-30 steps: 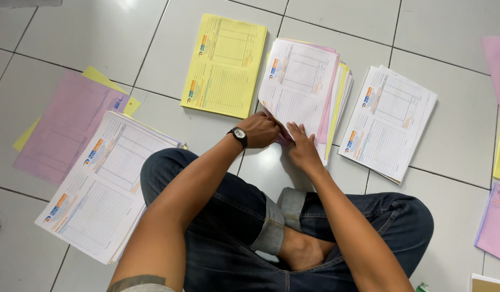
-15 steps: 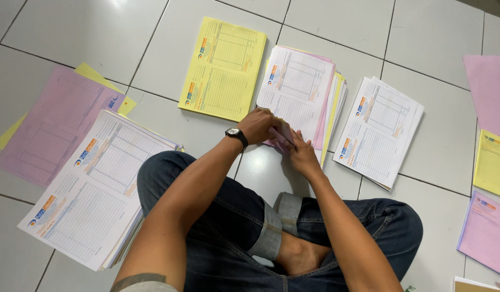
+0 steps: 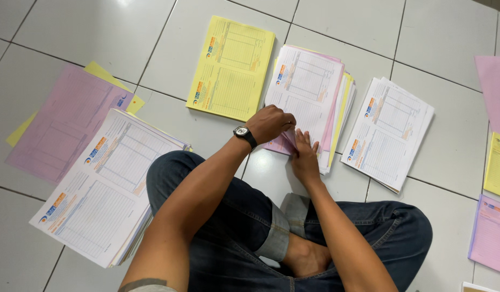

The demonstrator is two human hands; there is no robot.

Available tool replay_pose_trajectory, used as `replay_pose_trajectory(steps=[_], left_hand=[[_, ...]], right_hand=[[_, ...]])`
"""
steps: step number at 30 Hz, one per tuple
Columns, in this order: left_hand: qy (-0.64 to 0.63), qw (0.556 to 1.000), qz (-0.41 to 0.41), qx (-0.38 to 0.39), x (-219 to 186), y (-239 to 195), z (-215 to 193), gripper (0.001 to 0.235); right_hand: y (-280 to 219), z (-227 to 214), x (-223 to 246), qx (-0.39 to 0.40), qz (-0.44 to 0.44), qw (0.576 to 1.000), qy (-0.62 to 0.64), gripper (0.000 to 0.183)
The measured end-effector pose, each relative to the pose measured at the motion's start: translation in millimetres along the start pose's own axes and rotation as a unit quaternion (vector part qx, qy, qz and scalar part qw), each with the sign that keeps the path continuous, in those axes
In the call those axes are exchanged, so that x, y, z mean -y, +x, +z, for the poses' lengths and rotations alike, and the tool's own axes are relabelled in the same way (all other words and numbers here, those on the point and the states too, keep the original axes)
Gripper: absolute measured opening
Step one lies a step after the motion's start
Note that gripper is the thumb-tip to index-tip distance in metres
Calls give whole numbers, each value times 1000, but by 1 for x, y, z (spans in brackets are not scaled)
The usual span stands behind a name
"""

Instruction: The person sits on the floor and sorts through stacks of yellow, pink, and white papers. They pick up sheets, flip through them, and place them into separate piles. The person also aligns the edges of the stacks to keep them organized.

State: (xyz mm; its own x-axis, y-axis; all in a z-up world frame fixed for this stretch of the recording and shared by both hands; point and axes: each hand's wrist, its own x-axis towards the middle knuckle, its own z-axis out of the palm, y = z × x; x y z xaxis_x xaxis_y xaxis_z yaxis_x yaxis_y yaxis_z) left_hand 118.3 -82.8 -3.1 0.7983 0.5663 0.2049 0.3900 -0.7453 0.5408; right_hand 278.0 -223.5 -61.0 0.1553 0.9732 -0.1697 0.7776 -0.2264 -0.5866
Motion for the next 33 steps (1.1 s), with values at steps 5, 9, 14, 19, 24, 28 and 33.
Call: replay_pose_trajectory(steps=[5, 9, 14, 19, 24, 28, 33], left_hand=[[44, 996, -71, 3, 23, -4, -72, 19], [223, 948, -189, 127, 138, -43, -63, 71], [291, 919, -164, 210, 184, -122, -70, 77], [277, 950, -70, 123, 171, -146, -84, 51], [295, 951, -62, 64, 175, -146, -90, 6], [321, 947, -28, 9, 174, -139, -95, 10], [298, 945, 43, -129, 184, -121, -96, 12]], right_hand=[[5, -6, -11, -59, 52, 991, 112, 56], [11, -39, 40, -239, -12, 966, 95, 28], [76, -43, 127, -229, -191, 949, -99, 55], [125, 22, 188, -135, -221, 938, -230, 59], [139, 90, 175, 122, -123, 983, -56, 68], [126, 82, 183, 121, -139, 982, -31, 74], [118, 67, 193, 133, -159, 978, -25, 67]])
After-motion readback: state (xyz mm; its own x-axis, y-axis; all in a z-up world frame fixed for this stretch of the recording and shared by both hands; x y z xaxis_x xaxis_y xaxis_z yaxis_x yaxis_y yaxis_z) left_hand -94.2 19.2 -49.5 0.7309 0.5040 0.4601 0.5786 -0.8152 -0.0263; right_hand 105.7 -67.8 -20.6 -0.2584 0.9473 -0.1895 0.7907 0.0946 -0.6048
